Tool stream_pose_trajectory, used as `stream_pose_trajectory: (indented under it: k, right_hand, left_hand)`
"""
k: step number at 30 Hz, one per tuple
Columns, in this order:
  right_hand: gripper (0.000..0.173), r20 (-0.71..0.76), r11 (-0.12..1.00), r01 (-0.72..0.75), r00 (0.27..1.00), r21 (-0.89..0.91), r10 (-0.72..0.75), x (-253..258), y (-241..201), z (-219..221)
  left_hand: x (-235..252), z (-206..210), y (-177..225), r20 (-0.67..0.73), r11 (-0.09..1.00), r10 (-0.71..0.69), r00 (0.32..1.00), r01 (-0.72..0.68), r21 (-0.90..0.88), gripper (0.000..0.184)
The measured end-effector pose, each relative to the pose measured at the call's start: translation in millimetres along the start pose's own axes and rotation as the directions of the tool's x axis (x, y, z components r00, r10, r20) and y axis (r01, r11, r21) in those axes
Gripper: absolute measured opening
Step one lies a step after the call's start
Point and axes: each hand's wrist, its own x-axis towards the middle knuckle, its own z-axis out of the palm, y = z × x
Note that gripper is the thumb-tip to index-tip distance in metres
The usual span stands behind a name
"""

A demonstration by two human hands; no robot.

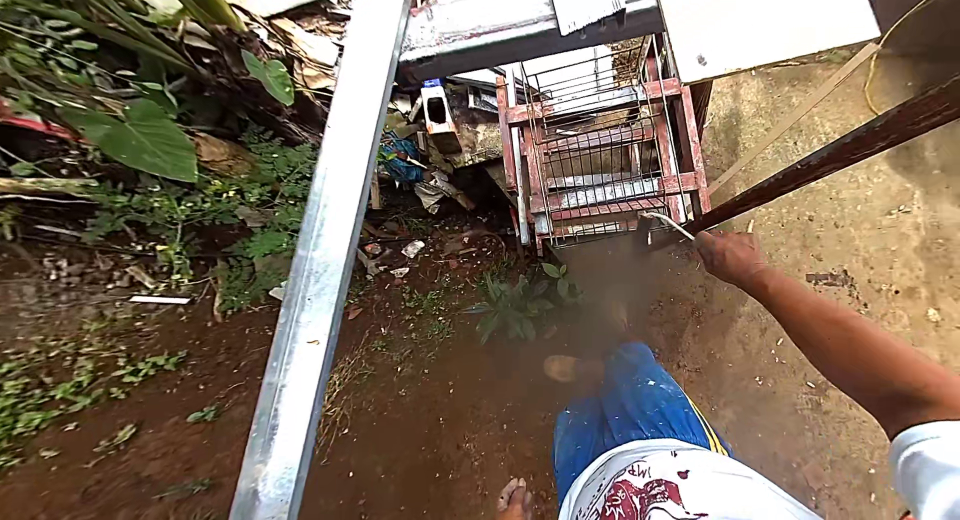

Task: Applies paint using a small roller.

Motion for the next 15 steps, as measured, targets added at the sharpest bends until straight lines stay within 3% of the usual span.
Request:
stream_pose_trajectory:
  k: [4, 9, 12, 15]
  right_hand:
    - [0.028, 0.007, 0.989, -0.138, 0.990, -0.054, 0.139, -24.5, 43.5, 0.9]
    - [0.028, -0.015, 0.986, -0.168, 0.986, 0.000, 0.168, -20.3, 28.7, 12.7]
    - [0.032, 0.035, 0.960, -0.225, 0.974, 0.164, 0.222, -15.0, 0.8, 14.9]
    - [0.037, 0.025, 0.802, -0.314, 0.936, 0.508, 0.351, -36.0, -23.6, 35.5]
  left_hand:
    - [6.9, -2.2, -0.8, 0.010, 0.999, 0.007, 1.000, -0.007, 0.044, 0.045]
    - [8.4, -2.5, 17.9, 0.012, 0.999, 0.037, 0.999, -0.038, 0.032, 0.046]
    - [3.0, 0.4, 32.0, 0.015, 0.998, 0.059, 0.998, -0.060, 0.020, 0.047]
    - [1.9, -0.8, 35.6, 0.012, 0.997, 0.082, 0.997, -0.082, -0.002, 0.047]
